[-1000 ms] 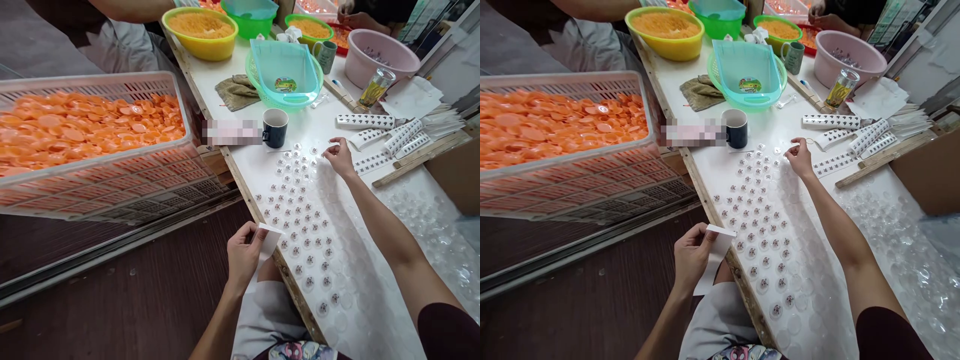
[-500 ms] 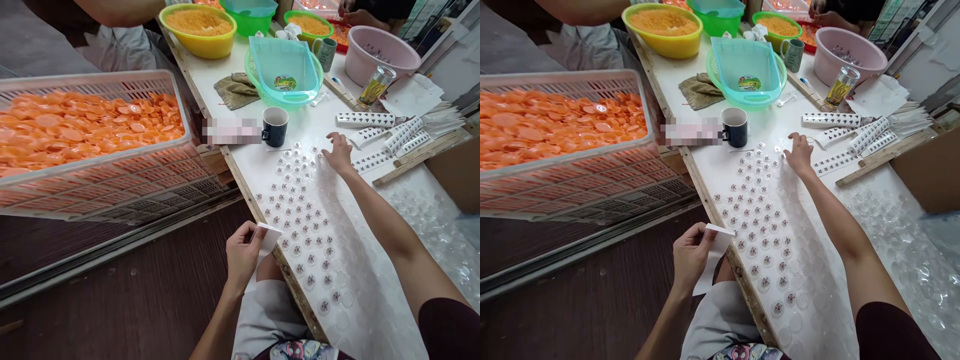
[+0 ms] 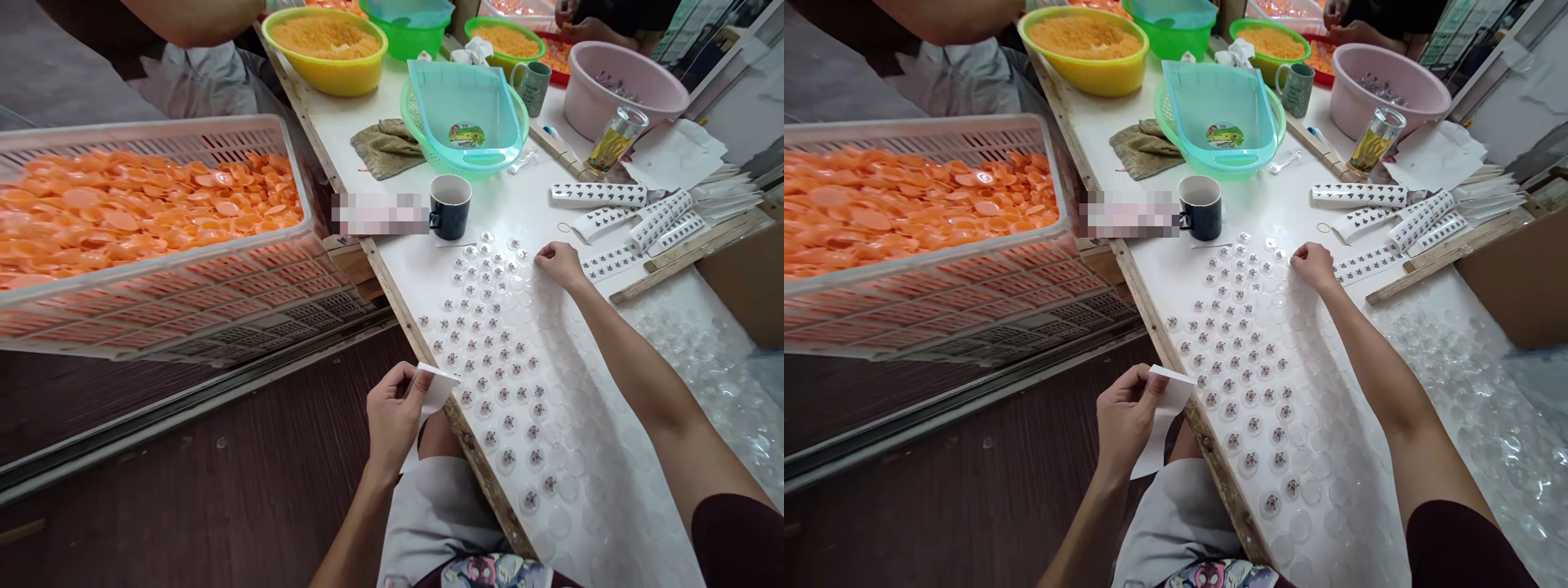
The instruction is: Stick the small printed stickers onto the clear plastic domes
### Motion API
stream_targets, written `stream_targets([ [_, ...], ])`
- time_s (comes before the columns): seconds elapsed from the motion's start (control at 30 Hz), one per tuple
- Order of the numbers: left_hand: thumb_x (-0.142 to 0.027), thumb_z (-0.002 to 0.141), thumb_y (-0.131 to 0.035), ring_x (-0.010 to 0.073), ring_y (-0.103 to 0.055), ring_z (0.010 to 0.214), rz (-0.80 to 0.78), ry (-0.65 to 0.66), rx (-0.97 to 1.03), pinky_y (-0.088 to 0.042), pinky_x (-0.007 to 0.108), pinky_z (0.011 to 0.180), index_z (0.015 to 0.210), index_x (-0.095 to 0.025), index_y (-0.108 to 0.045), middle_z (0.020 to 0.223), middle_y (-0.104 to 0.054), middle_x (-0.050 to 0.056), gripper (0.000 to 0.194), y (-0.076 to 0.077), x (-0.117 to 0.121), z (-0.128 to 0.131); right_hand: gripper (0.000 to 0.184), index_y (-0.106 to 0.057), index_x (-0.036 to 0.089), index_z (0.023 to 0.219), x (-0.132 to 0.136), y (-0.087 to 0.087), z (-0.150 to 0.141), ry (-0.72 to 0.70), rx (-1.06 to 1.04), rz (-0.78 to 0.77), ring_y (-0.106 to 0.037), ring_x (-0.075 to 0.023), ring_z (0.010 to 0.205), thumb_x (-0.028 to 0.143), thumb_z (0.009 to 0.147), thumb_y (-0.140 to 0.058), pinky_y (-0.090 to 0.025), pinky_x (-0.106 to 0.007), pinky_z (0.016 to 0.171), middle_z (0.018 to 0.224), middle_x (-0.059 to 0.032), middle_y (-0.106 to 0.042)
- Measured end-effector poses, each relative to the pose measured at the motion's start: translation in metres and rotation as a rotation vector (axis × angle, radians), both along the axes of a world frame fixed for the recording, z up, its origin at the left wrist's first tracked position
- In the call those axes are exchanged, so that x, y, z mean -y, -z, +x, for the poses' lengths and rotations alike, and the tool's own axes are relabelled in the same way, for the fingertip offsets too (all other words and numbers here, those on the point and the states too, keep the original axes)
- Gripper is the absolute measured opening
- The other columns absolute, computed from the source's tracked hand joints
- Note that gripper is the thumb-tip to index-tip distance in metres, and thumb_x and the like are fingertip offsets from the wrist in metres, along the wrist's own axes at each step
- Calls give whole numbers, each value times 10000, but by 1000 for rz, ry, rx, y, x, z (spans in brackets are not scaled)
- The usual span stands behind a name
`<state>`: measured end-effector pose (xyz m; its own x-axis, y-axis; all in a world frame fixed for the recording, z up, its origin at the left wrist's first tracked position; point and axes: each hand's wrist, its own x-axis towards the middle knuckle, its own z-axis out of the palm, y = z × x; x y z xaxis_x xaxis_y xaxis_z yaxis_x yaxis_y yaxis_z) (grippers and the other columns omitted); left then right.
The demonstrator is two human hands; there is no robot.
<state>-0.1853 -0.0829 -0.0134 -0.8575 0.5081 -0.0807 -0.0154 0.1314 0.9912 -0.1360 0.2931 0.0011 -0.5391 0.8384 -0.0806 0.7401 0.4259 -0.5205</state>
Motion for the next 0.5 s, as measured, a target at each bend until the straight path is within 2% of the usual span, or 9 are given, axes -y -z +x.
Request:
stream_targets([
  [0.1,-500,841,-712,119,-465,548,-5,-11,7,-381,215,510,630,-179,-603,583,-556,-11,400,-3,0,1,63,-603,192,861,3,0,-7,-27,114,153,-615,-223,865,159,812,-626,-385,-451,979,855,-45,-662],
  [0.17,-521,842,-713,124,-482,561,5,-10,12,-397,214,521,625,-176,-605,587,-567,-6,422,-9,0,3,144,-586,189,956,5,-5,-8,-21,147,214,-612,-231,888,165,827,-644,-355,-484,1008,927,-56,-642],
  [0.27,-549,854,-702,127,-496,569,43,5,10,-411,215,535,640,-173,-618,589,-573,-6,441,-22,1,4,111,-571,193,977,22,-24,0,27,5,250,-599,-228,950,185,875,-613,-365,-475,998,1046,-82,-608],
  [0.3,-554,856,-702,130,-506,576,60,13,10,-417,215,540,655,-172,-629,598,-585,-5,437,-26,2,5,57,-576,195,966,35,-32,7,33,-98,232,-594,-221,954,214,912,-578,-390,-453,972,1056,-84,-606],
  [0.37,-551,856,-709,142,-549,613,106,39,21,-443,221,569,710,-172,-664,648,-631,6,409,-35,3,8,162,-603,204,971,79,-49,30,-33,-325,113,-591,-201,915,329,989,-501,-453,-392,875,1034,-79,-620],
  [0.43,-534,860,-719,161,-606,683,173,81,38,-481,235,632,781,-175,-697,731,-684,20,368,-43,2,18,312,-643,214,1021,139,-62,62,-282,-434,-179,-597,-180,823,483,1003,-485,-495,-337,754,978,-65,-648],
  [0.5,-510,865,-729,176,-637,737,240,155,48,-502,251,686,834,-182,-714,787,-708,28,330,-51,-2,35,388,-652,229,1161,200,-68,99,-552,-408,-410,-625,-172,823,524,910,-658,-520,-324,742,1067,-67,-677],
])
